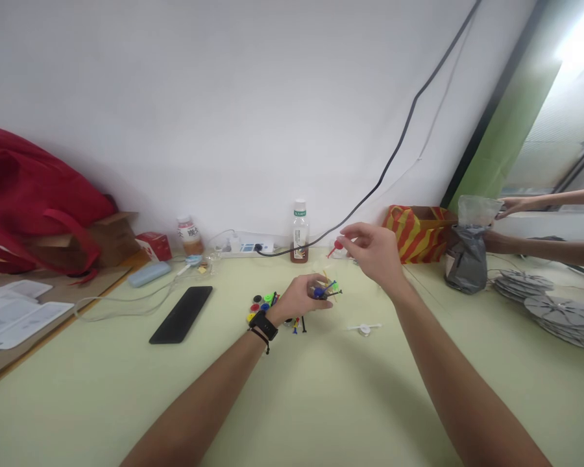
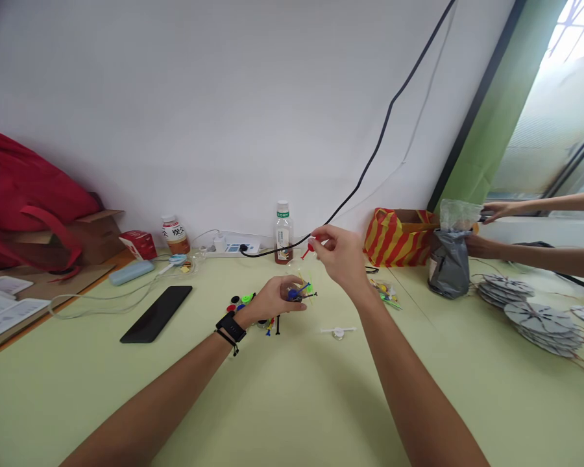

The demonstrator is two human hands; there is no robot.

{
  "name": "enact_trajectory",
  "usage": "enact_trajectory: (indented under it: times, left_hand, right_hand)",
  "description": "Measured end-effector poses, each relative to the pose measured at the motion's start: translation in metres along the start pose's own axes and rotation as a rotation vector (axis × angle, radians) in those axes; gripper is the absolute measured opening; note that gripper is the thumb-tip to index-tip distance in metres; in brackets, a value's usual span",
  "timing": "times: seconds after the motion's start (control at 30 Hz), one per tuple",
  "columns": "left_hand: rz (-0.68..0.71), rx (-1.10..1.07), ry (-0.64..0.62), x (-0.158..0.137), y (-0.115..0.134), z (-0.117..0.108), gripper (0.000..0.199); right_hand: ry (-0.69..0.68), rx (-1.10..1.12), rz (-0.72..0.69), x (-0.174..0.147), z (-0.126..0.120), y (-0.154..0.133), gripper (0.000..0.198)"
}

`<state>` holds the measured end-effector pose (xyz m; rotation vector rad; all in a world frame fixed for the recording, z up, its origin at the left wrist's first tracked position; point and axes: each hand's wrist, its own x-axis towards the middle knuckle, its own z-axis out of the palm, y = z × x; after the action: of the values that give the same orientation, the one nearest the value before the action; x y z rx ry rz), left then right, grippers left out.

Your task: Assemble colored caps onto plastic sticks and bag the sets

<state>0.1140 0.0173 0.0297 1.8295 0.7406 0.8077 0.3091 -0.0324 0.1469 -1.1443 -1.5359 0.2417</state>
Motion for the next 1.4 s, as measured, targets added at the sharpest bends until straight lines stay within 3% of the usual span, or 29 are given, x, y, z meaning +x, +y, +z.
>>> enact_trajectory:
  times: [0.1, 0.23, 0.3, 0.57, 0.73, 0.87, 1.0, 1.13, 1.23, 1.4]
  left_hand:
    - [0.033, 0.004, 0.006, -0.001, 0.004, 0.002, 0.056]
    - [0.034, 0.001, 0.027, -0.001, 0.007, 0.002, 0.052]
    - [0.033, -0.002, 0.038, -0.001, 0.008, 0.003, 0.051]
    - [0.096, -0.053, 0.050, -0.001, 0.011, 0.006, 0.039]
    - [0.025, -0.179, 0.042, 0.001, 0.008, 0.005, 0.042]
    - [0.055, -0.237, -0.019, 0.000, 0.009, 0.001, 0.043]
    - [0.051, -0.255, -0.063, -0.001, 0.010, -0.002, 0.051]
    - [0.013, -0.221, -0.057, -0.001, 0.009, -0.002, 0.057]
    - [-0.024, -0.176, -0.061, -0.001, 0.006, -0.002, 0.051]
    - [-0.003, -0.183, -0.023, 0.001, -0.001, -0.001, 0.043]
  right_hand:
    - [-0.065, -0.054, 0.020, -0.003, 0.004, 0.000, 0.026]
    - [0.047, -0.167, -0.059, -0.003, 0.001, 0.001, 0.023]
    - [0.041, -0.159, -0.034, -0.003, 0.000, 0.001, 0.023]
    - [-0.368, -0.045, 0.185, -0.007, 0.005, -0.018, 0.033]
    - [-0.385, -0.201, -0.004, -0.006, -0.008, -0.014, 0.035]
    - [-0.624, -0.262, -0.063, -0.003, -0.019, -0.001, 0.024]
    - [-0.555, -0.226, -0.117, -0.002, -0.018, 0.002, 0.015]
    - [-0.631, -0.236, -0.129, -0.003, -0.015, -0.001, 0.013]
    - [-0.604, -0.293, -0.110, -0.004, -0.016, -0.003, 0.015]
    - [-0.668, -0.302, 0.000, -0.004, -0.022, -0.005, 0.017]
